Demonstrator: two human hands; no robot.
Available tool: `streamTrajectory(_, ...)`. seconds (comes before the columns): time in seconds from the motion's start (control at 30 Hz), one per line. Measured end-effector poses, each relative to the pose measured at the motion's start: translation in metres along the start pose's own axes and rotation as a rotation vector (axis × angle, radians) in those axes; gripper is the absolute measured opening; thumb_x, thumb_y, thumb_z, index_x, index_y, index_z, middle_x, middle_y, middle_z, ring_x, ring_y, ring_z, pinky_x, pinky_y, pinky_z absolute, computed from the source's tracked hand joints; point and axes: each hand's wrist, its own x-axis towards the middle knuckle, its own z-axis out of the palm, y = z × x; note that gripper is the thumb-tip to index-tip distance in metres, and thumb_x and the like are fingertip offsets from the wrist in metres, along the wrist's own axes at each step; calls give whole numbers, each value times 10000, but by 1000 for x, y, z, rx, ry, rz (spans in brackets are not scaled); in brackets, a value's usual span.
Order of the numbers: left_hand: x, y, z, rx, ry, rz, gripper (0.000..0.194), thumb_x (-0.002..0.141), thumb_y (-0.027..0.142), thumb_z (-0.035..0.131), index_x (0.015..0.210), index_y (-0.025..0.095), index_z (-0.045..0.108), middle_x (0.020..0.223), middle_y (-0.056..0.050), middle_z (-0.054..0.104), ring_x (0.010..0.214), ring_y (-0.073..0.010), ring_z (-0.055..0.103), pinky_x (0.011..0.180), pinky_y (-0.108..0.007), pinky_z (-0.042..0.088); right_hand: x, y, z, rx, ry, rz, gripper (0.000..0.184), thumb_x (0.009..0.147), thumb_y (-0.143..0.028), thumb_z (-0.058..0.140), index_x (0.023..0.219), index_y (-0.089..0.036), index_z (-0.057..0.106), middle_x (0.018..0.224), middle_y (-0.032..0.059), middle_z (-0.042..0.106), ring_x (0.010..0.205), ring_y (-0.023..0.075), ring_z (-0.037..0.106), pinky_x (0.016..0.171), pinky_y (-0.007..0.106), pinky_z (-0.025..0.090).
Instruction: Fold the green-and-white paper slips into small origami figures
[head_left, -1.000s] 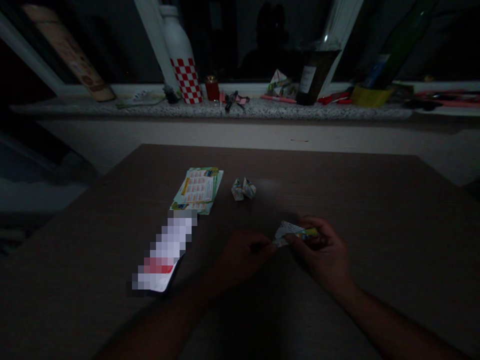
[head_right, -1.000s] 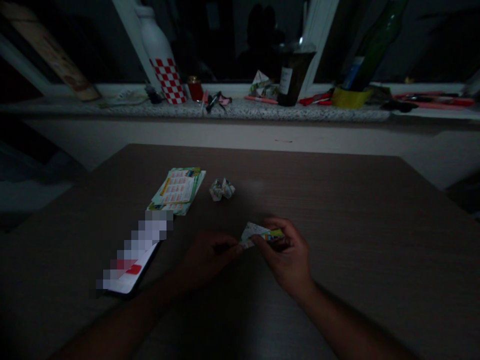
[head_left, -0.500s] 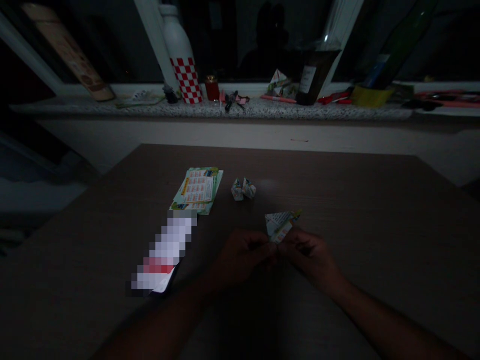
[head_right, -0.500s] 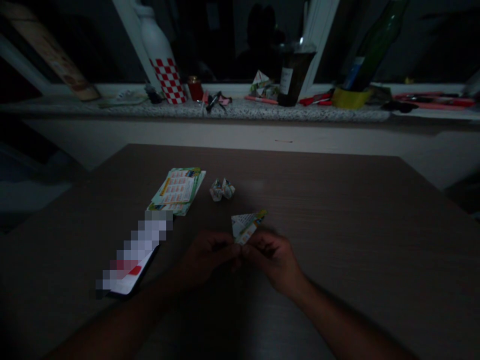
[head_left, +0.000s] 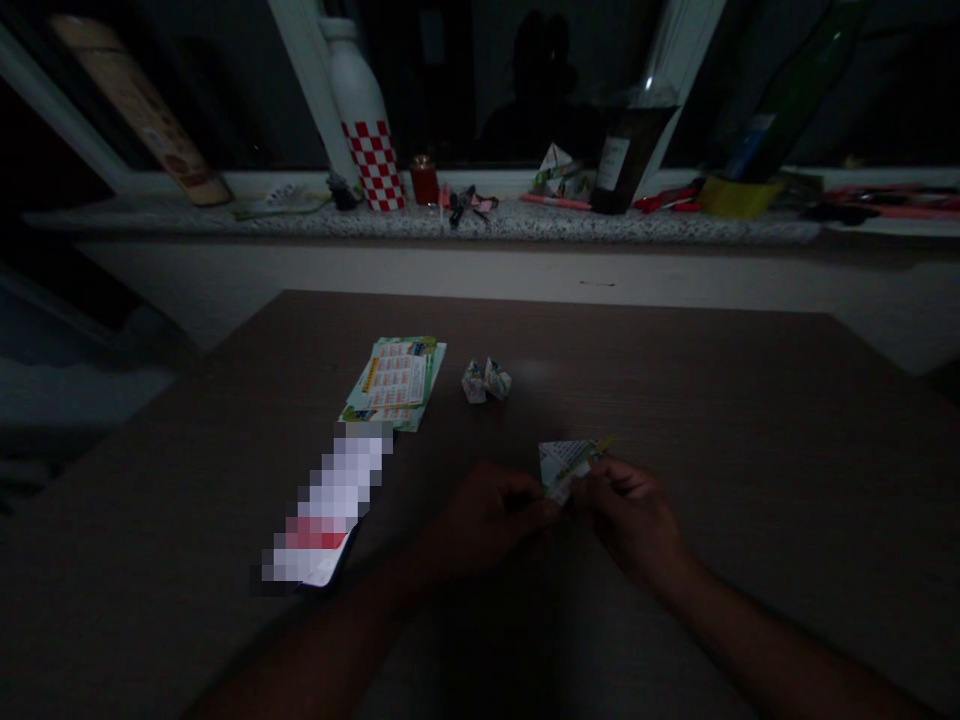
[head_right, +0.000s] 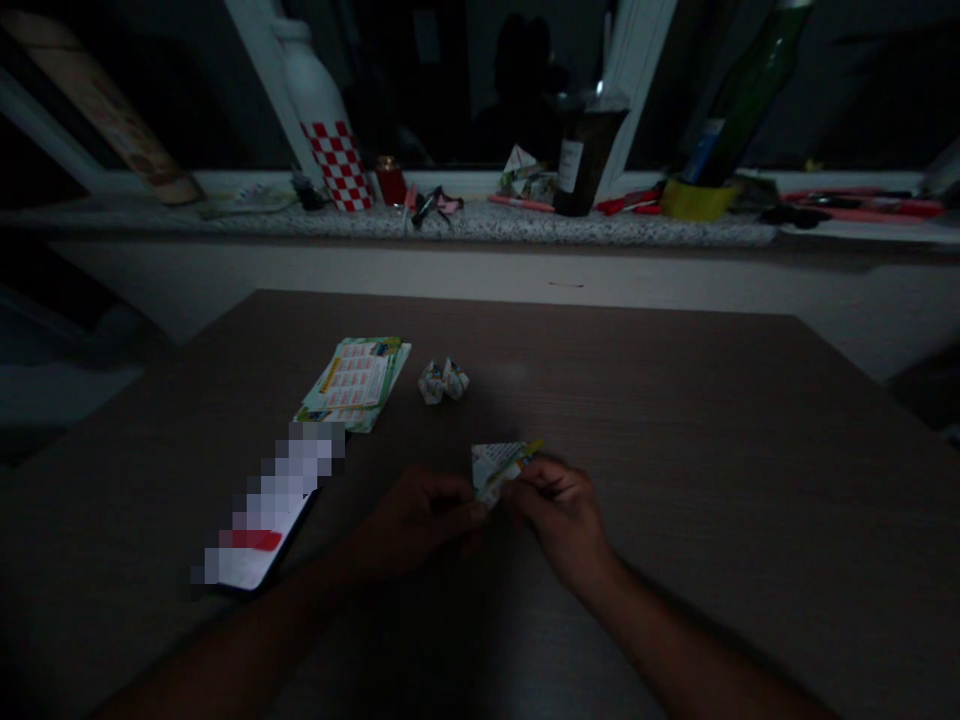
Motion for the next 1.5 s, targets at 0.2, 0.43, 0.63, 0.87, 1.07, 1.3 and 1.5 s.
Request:
streamTrajectory(0.2, -2, 1, -4, 75, -33, -34, 356, 857, 388, 532, 638, 117, 608, 574, 13, 552, 528, -81, 455, 498, -186, 313, 6, -14, 1, 123, 103, -23, 232, 687, -208, 681, 494, -179, 556, 421, -38, 508, 457, 103, 440, 505, 242, 343)
streamTrajectory(0.43, -2, 2, -3, 104, 2, -72, 322, 840, 385, 539, 661, 127, 613, 596, 16, 560, 547, -94, 477, 520, -195, 333, 8, -11, -5, 49, 66, -89, 248, 738, -256, 674, 544, -187, 536, 453, -37, 497, 468, 111, 453, 503, 251, 363)
streamTrajectory(0.63, -2, -3, -1, 169, 88, -19, 314, 851, 400, 532, 738, 125, 635, 634, 16, 557, 587, -107, 489, 533, -205, 340, 1, -12, -3, -246, 6, -165, 160, 680, -274, 733, 632, -174, 618, 526, -3, 587, 449, 105, 483, 429, 222, 371)
streamTrajectory(0.87, -6, 7, -3, 260, 258, 109, 237, 794, 319, 637, 981, 175, 665, 907, -27, 689, 854, -183, 612, 754, -265, 445, -5, -17, 1, -453, 10, -388, 38, 661, -172, 701, 666, -187, 666, 546, 1, 632, 473, 128, 552, 438, 225, 436)
streamTrajectory(1.07, -5, 7, 0, 289, 259, 105, 310, 763, 335, 679, 1047, 210, 662, 1007, -37, 702, 939, -203, 624, 841, -296, 458, -6, -21, 0, -603, -18, -540, 41, 701, -175, 686, 668, -197, 672, 555, 4, 632, 483, 136, 557, 449, 236, 436)
streamTrajectory(1.3, -5, 6, -2, 285, 286, 66, 295, 752, 304, 694, 1025, 198, 663, 995, -42, 705, 929, -206, 630, 840, -312, 466, -7, -24, 0, -610, -60, -613, 64, 731, -150, 677, 716, -212, 674, 611, 8, 650, 527, 146, 587, 488, 250, 466)
streamTrajectory(1.5, -4, 6, 0, 228, 357, 24, 384, 695, 320, 739, 1047, 194, 648, 985, -47, 701, 904, -208, 624, 807, -311, 476, -7, -22, -1, -589, 41, -580, 56, 708, -163, 694, 699, -215, 677, 588, -6, 650, 506, 137, 581, 469, 234, 457)
